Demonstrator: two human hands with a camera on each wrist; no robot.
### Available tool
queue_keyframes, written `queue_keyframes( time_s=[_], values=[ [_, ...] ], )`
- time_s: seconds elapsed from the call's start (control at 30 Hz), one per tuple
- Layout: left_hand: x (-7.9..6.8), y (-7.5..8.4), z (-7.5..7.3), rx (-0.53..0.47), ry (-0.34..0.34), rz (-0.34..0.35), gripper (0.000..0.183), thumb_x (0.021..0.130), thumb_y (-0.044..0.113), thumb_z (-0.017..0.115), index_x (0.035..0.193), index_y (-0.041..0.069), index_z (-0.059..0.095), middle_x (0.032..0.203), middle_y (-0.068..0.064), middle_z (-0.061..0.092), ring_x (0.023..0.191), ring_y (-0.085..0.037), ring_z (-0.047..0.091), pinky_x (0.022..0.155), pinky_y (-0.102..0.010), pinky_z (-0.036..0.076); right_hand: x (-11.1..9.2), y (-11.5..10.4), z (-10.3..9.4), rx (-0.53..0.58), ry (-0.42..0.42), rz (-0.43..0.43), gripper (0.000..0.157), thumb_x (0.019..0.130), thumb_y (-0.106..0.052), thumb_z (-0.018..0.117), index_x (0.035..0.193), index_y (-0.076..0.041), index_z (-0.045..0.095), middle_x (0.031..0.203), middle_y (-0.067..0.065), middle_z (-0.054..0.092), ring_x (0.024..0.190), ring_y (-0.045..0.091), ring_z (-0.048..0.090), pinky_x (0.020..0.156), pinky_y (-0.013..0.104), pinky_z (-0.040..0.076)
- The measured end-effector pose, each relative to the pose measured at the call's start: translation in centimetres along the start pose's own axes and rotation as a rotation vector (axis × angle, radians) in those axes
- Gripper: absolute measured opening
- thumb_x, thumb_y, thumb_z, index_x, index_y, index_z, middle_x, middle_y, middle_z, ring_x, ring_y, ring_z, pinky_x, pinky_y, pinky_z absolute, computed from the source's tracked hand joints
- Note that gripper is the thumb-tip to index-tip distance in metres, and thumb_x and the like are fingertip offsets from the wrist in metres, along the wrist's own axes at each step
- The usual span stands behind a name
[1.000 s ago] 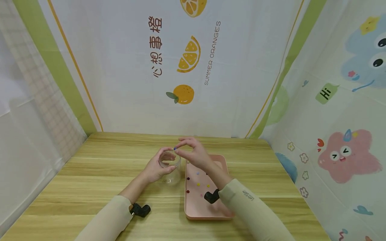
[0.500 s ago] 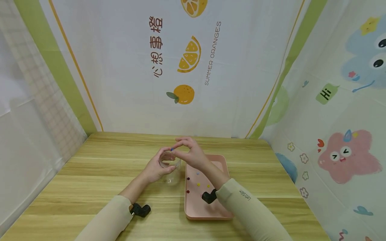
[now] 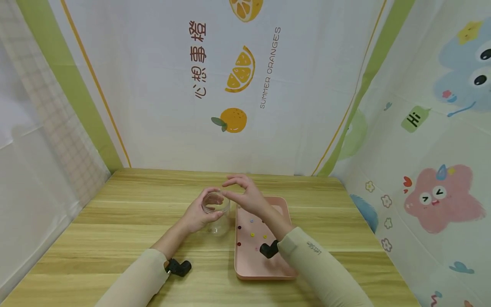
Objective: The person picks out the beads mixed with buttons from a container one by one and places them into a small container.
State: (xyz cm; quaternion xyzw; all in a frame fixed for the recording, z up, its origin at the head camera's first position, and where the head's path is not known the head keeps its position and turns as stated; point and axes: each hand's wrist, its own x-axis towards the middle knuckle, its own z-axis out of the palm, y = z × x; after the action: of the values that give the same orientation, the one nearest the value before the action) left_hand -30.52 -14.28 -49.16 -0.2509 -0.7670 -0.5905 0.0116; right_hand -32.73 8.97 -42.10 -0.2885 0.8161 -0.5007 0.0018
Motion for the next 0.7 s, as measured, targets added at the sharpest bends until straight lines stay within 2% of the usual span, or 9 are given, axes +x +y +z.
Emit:
queue_keyframes(
  time_s=[0.13,0.37,0.53,0.57,0.7],
  values=[
    [0.0,0.1,0.0,0.008,0.002,-0.010,0.068,0.099,0.011,0.079,0.156,0.007,0.043,0.144,-0.030,0.064,0.134,-0.046,0.063,0.109,-0.063,0.054,-0.3,0.6,-0.7,-0.009,0.016,0.011,0.029,0.103,-0.026,0.076,0.131,-0.015,0.077,0.164,0.009,0.052,0.156,0.035,0.042,0.129,0.066,0.032],
    [0.0,0.0,-0.1,-0.003,0.007,-0.031,0.070,0.098,0.009,0.080,0.157,0.006,0.043,0.144,-0.032,0.063,0.132,-0.054,0.061,0.099,-0.037,0.059,-0.6,1.8,-1.8,-0.021,0.034,0.050,0.030,0.103,-0.028,0.076,0.131,-0.016,0.077,0.164,0.009,0.052,0.159,0.036,0.039,0.129,0.066,0.032],
    [0.0,-0.1,0.0,-0.017,0.006,-0.026,0.068,0.098,0.006,0.079,0.156,0.005,0.043,0.142,-0.033,0.062,0.133,-0.051,0.062,0.095,-0.030,0.059,-1.0,2.6,-2.3,-0.035,0.045,0.081,0.033,0.102,-0.031,0.078,0.132,-0.018,0.077,0.167,0.009,0.049,0.161,0.038,0.036,0.128,0.068,0.032],
    [0.0,-0.2,0.0,-0.019,0.006,-0.022,0.068,0.098,0.005,0.079,0.156,0.005,0.043,0.141,-0.034,0.062,0.133,-0.051,0.062,0.094,-0.029,0.059,-1.1,2.8,-2.4,-0.045,0.046,0.084,0.034,0.102,-0.031,0.078,0.133,-0.018,0.077,0.168,0.009,0.048,0.161,0.039,0.035,0.128,0.068,0.033],
    [0.0,-0.1,0.0,-0.036,0.006,-0.011,0.068,0.097,0.004,0.079,0.155,0.004,0.044,0.140,-0.037,0.061,0.133,-0.053,0.061,0.093,-0.027,0.059,-1.3,3.3,-2.6,-0.056,0.037,0.083,0.041,0.101,-0.029,0.081,0.139,-0.017,0.074,0.172,0.011,0.042,0.162,0.040,0.033,0.120,0.062,0.048]
  ],
)
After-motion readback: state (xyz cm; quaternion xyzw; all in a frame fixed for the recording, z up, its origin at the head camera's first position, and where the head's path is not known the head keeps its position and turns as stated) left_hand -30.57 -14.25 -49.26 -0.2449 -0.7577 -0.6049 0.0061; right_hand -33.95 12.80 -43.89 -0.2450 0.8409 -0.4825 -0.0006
